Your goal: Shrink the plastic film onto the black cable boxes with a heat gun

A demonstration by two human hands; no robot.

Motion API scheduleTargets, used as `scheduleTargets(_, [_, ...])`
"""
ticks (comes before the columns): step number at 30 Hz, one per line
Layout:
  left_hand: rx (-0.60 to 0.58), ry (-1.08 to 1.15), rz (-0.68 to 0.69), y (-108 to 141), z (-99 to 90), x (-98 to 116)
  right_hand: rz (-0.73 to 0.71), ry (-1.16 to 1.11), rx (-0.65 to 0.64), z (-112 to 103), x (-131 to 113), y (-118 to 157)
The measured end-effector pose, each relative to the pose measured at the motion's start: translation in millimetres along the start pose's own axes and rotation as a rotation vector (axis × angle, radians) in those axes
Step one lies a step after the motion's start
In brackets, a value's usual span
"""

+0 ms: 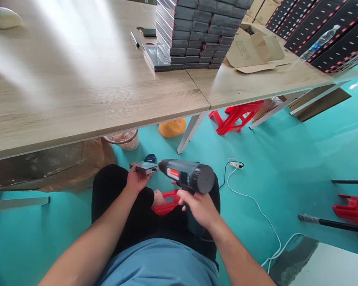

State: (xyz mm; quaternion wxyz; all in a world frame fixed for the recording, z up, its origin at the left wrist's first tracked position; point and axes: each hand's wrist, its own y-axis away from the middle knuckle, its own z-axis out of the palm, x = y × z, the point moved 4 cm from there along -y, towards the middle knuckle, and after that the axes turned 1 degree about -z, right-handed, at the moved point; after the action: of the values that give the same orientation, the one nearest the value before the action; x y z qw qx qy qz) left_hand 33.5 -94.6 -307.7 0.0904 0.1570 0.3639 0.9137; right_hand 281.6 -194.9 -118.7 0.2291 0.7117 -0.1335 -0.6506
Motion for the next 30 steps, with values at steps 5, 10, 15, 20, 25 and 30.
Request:
scheduleTargets(5, [0.03, -0.015, -0.026, -2, -1.6, -1, 0.056, -0.013, -0.145, 8, 4, 7])
scheduleTargets(10, [-0.015, 0.026, -0.012, -3, -1.0, 0, -0.017, -0.035, 0.018, 11, 4, 4])
scheduleTargets(15, [-0.006, 0.035, 0.008, -2, -4.5, 5, 0.085, -0.235, 0.077, -11, 7, 2])
scheduleTargets(20, [-0.049, 0.032, -0.017, -5, -3.7, 3, 0.09, -0.311, 0.043, -11, 10, 5])
scheduleTargets(25, [-0.083, -0.004, -0.023, -4, -3.8, 3, 0.066, -0.353, 0.068, -11, 12, -2])
scheduleTargets(30, [-0.14, -0.083, -0.047, 4, 1.0, 3, 0.107, -0.391, 0.087, -25, 12, 1])
